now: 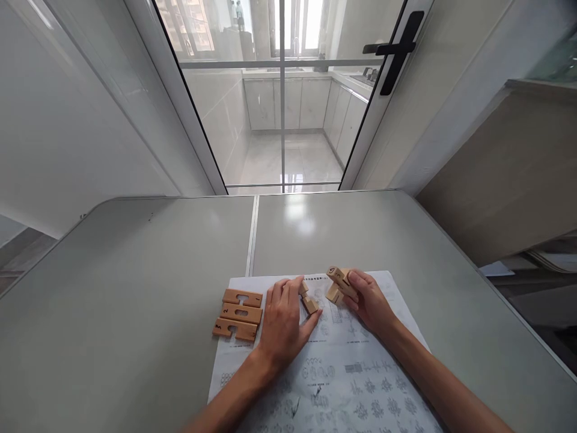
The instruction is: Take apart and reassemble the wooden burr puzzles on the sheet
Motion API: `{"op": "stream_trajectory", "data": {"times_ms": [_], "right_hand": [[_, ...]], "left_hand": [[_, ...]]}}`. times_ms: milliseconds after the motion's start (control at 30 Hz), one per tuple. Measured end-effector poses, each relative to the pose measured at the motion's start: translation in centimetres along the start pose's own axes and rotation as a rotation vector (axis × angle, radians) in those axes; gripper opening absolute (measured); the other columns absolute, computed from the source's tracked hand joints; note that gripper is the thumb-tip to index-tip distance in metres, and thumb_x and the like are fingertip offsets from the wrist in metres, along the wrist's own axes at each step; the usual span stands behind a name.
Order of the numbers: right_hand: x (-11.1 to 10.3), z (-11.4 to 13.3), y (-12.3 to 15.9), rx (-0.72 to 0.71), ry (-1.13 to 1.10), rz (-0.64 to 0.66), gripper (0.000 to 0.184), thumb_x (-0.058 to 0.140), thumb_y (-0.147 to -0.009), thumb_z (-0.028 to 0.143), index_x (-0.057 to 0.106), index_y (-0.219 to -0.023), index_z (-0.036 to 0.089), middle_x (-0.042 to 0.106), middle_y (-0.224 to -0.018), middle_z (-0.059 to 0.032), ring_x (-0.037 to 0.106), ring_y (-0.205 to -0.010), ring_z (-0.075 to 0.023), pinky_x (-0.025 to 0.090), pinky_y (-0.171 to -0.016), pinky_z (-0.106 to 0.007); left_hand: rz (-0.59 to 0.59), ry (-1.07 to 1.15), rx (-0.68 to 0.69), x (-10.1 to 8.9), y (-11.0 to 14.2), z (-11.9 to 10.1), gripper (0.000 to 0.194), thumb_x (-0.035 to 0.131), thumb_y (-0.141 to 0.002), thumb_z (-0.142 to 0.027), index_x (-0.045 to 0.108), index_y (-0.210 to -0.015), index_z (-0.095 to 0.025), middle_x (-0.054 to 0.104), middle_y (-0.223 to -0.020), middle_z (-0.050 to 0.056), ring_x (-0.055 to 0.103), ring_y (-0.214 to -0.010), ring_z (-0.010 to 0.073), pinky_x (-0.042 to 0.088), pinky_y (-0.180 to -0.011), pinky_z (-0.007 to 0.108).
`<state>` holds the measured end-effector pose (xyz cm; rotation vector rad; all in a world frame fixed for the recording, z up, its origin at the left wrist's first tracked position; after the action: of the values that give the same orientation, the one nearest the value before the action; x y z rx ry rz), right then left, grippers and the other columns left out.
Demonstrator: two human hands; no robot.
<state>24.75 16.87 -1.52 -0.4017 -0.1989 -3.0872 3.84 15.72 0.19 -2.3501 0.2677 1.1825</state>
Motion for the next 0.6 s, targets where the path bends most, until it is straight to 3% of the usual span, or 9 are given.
{"op": "stream_trajectory", "data": {"times_ms": [133, 267, 433, 500, 600], "right_hand": [[0.3, 0.2, 0.1, 0.003, 0.011, 0.039, 0.051, 0.070, -0.088, 0.071, 0.067, -0.082, 0.020, 0.037, -0.055, 0.0059, 0.029, -0.046, -0.0108, 0.023, -0.046, -0.028], [0.6, 0.2, 0.2, -0.011, 0.006, 0.071, 0.046, 0.072, -0.091, 0.064, 0.073, -0.086, 0.018, 0.040, -0.053, 0.0059, 0.031, -0.046, -0.0099, 0.026, -0.047, -0.027], [1.0, 0.2, 0.5, -0.004, 0.093, 0.117, 0.042, 0.075, -0.090, 0.059, 0.074, -0.087, 0.018, 0.053, -0.061, 0.0026, 0.038, -0.050, -0.0098, 0.029, -0.047, -0.025], [1.1, 0.4, 0.6, 0.000, 0.142, 0.124, 0.044, 0.074, -0.089, 0.062, 0.073, -0.086, 0.018, 0.051, -0.060, 0.0033, 0.037, -0.049, -0.0097, 0.029, -0.046, -0.025], [1.3, 0.7, 0.6, -0.017, 0.192, 0.125, 0.048, 0.071, -0.090, 0.065, 0.072, -0.091, 0.018, 0.051, -0.059, 0.0041, 0.040, -0.048, -0.0103, 0.031, -0.046, -0.025]], "left_hand": [[0.013, 0.012, 0.029, -0.1, 0.1, -0.2, 0.073, 0.078, -0.090, -0.030, 0.040, -0.152, -0.021, 0.060, -0.143, 0.016, 0.053, -0.136, 0.0380, 0.045, -0.112, 0.055], [0.000, 0.112, 0.095, -0.7, 0.0, -1.1, 0.064, 0.079, -0.090, -0.034, 0.047, -0.144, -0.022, 0.059, -0.144, 0.016, 0.049, -0.140, 0.0372, 0.042, -0.115, 0.054], [0.036, 0.315, 0.048, -1.0, 0.0, -2.0, 0.014, 0.064, -0.101, -0.033, 0.061, -0.109, -0.022, 0.070, -0.103, 0.008, 0.061, -0.101, 0.0273, 0.051, -0.091, 0.043], [0.071, 0.408, -0.033, -0.8, 0.0, -2.1, 0.017, 0.059, -0.103, -0.033, 0.060, -0.091, -0.022, 0.066, -0.088, 0.004, 0.059, -0.088, 0.0233, 0.049, -0.083, 0.038], [0.106, 0.547, -0.167, -0.6, 0.0, -2.1, 0.025, 0.056, -0.104, -0.037, 0.059, -0.085, -0.021, 0.062, -0.082, 0.002, 0.057, -0.080, 0.0199, 0.047, -0.077, 0.033]]}}
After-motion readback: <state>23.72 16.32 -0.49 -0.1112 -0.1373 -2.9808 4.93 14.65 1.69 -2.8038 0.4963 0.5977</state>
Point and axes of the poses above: each hand's wrist, its own y-axis away from the middle knuckle, its own x-axis out of the palm, z = x × y, the point moved 2 cm from there along -y, towards the middle knuckle
